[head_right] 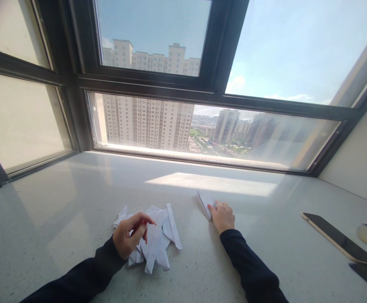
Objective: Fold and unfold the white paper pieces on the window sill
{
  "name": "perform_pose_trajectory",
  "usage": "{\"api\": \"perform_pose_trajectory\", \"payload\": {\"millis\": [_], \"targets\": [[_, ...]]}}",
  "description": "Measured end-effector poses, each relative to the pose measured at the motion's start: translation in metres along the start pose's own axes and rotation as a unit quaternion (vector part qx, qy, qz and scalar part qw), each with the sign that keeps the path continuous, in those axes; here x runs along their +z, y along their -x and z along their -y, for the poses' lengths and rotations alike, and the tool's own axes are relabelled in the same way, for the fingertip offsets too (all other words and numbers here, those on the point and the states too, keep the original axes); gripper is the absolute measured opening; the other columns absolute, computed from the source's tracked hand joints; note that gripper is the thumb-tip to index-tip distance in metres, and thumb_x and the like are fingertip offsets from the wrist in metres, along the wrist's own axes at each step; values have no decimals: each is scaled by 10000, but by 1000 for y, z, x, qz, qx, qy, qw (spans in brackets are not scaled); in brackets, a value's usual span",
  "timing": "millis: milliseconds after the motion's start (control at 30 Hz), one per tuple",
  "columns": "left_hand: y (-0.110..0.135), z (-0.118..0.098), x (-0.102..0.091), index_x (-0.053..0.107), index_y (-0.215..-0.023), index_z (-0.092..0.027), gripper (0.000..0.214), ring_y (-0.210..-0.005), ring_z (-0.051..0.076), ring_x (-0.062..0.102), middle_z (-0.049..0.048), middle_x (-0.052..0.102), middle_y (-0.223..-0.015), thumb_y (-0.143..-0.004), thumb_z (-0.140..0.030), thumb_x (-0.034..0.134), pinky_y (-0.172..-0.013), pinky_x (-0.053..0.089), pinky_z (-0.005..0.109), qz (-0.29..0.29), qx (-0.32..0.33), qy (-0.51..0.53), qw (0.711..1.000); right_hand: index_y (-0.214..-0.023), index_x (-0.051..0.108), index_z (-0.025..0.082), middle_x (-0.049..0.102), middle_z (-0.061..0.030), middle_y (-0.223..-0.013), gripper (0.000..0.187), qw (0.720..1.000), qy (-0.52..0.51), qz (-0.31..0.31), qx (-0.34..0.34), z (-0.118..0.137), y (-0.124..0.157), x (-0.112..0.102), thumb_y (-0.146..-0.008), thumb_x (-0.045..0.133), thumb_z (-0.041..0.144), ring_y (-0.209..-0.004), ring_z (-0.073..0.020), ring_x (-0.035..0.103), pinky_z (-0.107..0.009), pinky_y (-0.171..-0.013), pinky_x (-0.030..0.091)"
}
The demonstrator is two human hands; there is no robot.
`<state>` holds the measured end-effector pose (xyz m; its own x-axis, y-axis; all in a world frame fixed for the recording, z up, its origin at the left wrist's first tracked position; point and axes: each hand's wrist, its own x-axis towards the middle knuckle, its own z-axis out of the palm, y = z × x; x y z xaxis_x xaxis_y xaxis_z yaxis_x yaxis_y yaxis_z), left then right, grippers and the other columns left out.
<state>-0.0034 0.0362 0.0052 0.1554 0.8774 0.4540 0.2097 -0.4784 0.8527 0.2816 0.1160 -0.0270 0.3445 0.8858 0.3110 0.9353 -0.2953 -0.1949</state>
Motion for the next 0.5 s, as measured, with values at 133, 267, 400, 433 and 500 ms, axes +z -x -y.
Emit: {"api": "perform_pose_trajectory", "payload": {"millis": [133, 267, 400, 433, 500], "targets": [[-7, 7, -7, 571, -722, -139, 204, -345, 69, 424, -51, 471, -394, -737, -211, 380, -377, 322, 165, -45, -12, 9, 999, -1058, 541, 85, 577, -125, -850, 394, 999, -31, -39, 13, 1, 0, -6, -806, 381, 341, -861, -271, 527, -341, -660, 404], [-13, 16, -11, 559, -751, -142, 203, -345, 76, 445, -60, 456, -398, -735, -252, 389, -359, 321, 163, -74, -40, 41, 996, -1131, 479, 111, 563, -112, -890, 399, 995, -55, -89, 4, 11, 9, -22, -823, 340, 322, -851, -253, 521, -352, -689, 397], [-14, 22, -11, 542, -774, -145, 201, -333, 75, 437, -68, 453, -396, -736, -267, 386, -361, 319, 167, -75, -54, 62, 994, -1115, 474, 135, 578, -53, -737, 377, 975, -152, -75, -143, 37, 39, -31, -826, 345, 340, -713, -199, 541, -318, -682, 407], [-14, 23, -12, 540, -782, -144, 204, -339, 77, 440, -67, 453, -399, -738, -267, 384, -367, 322, 170, -71, -53, 65, 994, -1111, 474, 137, 573, -39, -678, 385, 967, -172, -49, -184, 45, 49, -31, -825, 346, 361, -668, -197, 540, -319, -663, 409], [-14, 24, -12, 536, -809, -142, 213, -358, 82, 448, -64, 454, -409, -745, -266, 375, -385, 333, 179, -58, -48, 64, 995, -1140, 450, 125, 573, -33, -646, 432, 954, -192, 10, -232, 60, 69, -30, -813, 370, 394, -623, -192, 532, -326, -652, 414]]}}
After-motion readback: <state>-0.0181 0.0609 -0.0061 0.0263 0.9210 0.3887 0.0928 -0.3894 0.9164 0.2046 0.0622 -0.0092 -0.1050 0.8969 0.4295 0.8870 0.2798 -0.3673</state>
